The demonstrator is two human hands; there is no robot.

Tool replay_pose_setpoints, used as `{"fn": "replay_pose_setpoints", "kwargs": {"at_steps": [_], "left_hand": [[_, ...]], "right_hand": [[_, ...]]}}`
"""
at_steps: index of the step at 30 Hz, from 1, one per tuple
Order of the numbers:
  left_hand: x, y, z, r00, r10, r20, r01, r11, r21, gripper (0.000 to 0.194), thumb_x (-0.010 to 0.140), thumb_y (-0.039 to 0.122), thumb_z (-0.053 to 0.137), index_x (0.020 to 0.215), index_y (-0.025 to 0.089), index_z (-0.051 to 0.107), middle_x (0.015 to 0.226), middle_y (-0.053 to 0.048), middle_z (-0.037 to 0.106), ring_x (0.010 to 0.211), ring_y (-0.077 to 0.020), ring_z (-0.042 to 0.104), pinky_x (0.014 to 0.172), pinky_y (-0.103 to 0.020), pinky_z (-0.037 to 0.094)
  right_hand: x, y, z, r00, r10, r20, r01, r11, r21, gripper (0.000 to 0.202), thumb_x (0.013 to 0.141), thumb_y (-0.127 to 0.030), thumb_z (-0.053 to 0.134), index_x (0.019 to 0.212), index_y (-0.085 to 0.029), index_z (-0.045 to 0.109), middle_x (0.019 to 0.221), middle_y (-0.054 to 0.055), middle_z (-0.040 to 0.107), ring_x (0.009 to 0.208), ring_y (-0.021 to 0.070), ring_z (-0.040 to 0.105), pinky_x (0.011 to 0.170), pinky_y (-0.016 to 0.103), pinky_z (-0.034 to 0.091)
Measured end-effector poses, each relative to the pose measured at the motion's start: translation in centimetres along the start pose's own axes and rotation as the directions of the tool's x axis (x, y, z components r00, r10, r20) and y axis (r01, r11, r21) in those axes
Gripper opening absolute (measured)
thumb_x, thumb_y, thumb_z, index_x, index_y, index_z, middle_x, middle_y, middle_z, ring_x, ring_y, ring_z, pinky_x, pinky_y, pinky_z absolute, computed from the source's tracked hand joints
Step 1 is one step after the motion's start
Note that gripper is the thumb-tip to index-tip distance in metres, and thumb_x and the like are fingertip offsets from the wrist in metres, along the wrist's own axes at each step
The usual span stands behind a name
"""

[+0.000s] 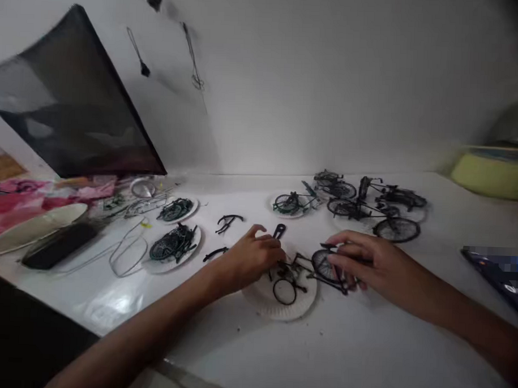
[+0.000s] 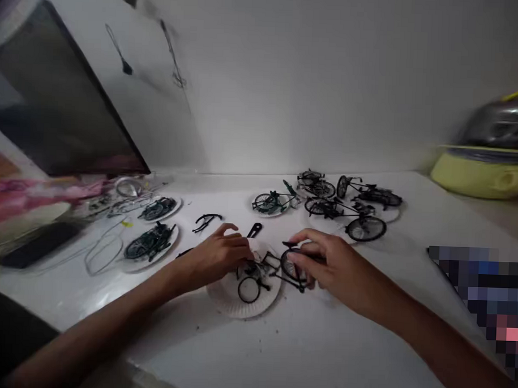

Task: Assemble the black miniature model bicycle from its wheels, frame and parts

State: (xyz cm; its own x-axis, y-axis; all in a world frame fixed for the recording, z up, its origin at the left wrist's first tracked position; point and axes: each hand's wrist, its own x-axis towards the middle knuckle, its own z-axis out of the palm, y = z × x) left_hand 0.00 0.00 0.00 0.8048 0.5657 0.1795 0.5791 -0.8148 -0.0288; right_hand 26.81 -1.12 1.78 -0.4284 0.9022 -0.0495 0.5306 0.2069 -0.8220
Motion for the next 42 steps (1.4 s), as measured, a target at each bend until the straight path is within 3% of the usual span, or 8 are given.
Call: {"fn": "replay_pose_setpoints", "kwargs": {"at_steps": [5,9,13,23,28,31,37,42], "left_hand": [[-0.1,-0.4,-0.8,0.989,-0.13,-0.069,0.112,0.969,-0.221,0.01,0.097,0.019,0.055,0.101,0.017,0.064,0.096,-0.003,0.068,0.089,-0.0157,0.063,0.089,-0.033,0.044],[-0.2,-0.2,-1.4,0.955,-0.266,-0.132,0.208,0.916,-0.343,0.008,0.097,0.021,0.055,0.101,0.015,0.059,0.092,-0.003,0.067,0.079,-0.0131,0.061,0.07,-0.025,0.045],[-0.3,0.2,-1.5,0.933,-0.333,-0.136,0.235,0.851,-0.469,0.01,0.099,0.026,0.053,0.102,0.017,0.055,0.086,-0.001,0.066,0.072,-0.0104,0.058,0.062,-0.023,0.041],[-0.3,0.4,-1.2,0.932,-0.308,-0.191,0.168,0.834,-0.526,0.009,0.097,0.025,0.056,0.102,0.017,0.056,0.082,0.0,0.065,0.073,-0.011,0.058,0.068,-0.024,0.043],[-0.2,0.2,-1.2,0.94,-0.297,-0.17,0.167,0.832,-0.529,0.01,0.096,0.024,0.058,0.102,0.016,0.058,0.086,-0.002,0.066,0.077,-0.0134,0.06,0.071,-0.026,0.044],[-0.1,0.2,-1.2,0.917,-0.358,-0.174,0.152,0.719,-0.678,0.009,0.095,0.025,0.059,0.099,0.016,0.058,0.083,0.0,0.065,0.074,-0.0109,0.059,0.068,-0.023,0.044],[0.4,0.0,-0.2,0.862,-0.497,-0.101,0.015,0.225,-0.974,0.012,0.093,0.024,0.06,0.09,0.013,0.055,0.075,0.001,0.058,0.065,-0.0072,0.058,0.062,-0.019,0.047],[0.7,0.9,0.5,0.883,-0.469,-0.013,0.022,0.07,-0.997,0.013,0.091,0.024,0.062,0.09,0.013,0.055,0.075,0.001,0.059,0.064,-0.0065,0.057,0.059,-0.017,0.046]], "right_hand": [[-2.1,-0.6,-0.7,0.928,0.103,0.357,-0.089,0.995,-0.055,0.024,0.091,-0.045,0.058,0.092,-0.021,0.061,0.071,0.001,0.07,0.059,0.015,0.066,0.054,0.024,0.051],[-2.3,-0.3,0.2,0.986,-0.123,0.113,0.159,0.893,-0.421,0.012,0.082,-0.036,0.066,0.081,-0.024,0.068,0.074,0.002,0.071,0.065,0.0194,0.07,0.057,0.028,0.054],[-1.8,-0.6,2.1,0.846,-0.53,-0.052,0.38,0.669,-0.639,0.009,0.088,-0.031,0.062,0.091,-0.023,0.065,0.09,0.006,0.07,0.085,0.0229,0.068,0.072,0.034,0.055],[-1.7,-0.4,7.5,0.648,-0.742,0.172,0.661,0.435,-0.612,0.031,0.09,0.001,0.036,0.087,-0.016,0.062,0.074,0.005,0.059,0.071,0.0194,0.053,0.067,0.035,0.042],[-1.8,-0.6,7.1,0.648,-0.734,0.205,0.68,0.437,-0.589,0.027,0.094,-0.005,0.039,0.095,-0.015,0.065,0.072,0.004,0.059,0.071,0.02,0.053,0.069,0.038,0.043],[-2.0,-1.3,6.5,0.676,-0.712,0.188,0.68,0.505,-0.532,0.024,0.095,-0.009,0.041,0.093,-0.017,0.064,0.074,0.004,0.061,0.07,0.0183,0.054,0.07,0.036,0.045],[-2.0,-1.9,4.9,0.641,-0.762,-0.089,0.627,0.587,-0.512,0.021,0.089,-0.003,0.055,0.102,-0.019,0.063,0.088,0.004,0.069,0.082,0.0183,0.062,0.078,0.037,0.048],[-1.6,-1.9,4.6,0.634,-0.698,-0.333,0.476,0.691,-0.543,0.022,0.084,-0.004,0.068,0.098,-0.02,0.064,0.087,0.002,0.07,0.084,0.0153,0.063,0.081,0.033,0.048]]}}
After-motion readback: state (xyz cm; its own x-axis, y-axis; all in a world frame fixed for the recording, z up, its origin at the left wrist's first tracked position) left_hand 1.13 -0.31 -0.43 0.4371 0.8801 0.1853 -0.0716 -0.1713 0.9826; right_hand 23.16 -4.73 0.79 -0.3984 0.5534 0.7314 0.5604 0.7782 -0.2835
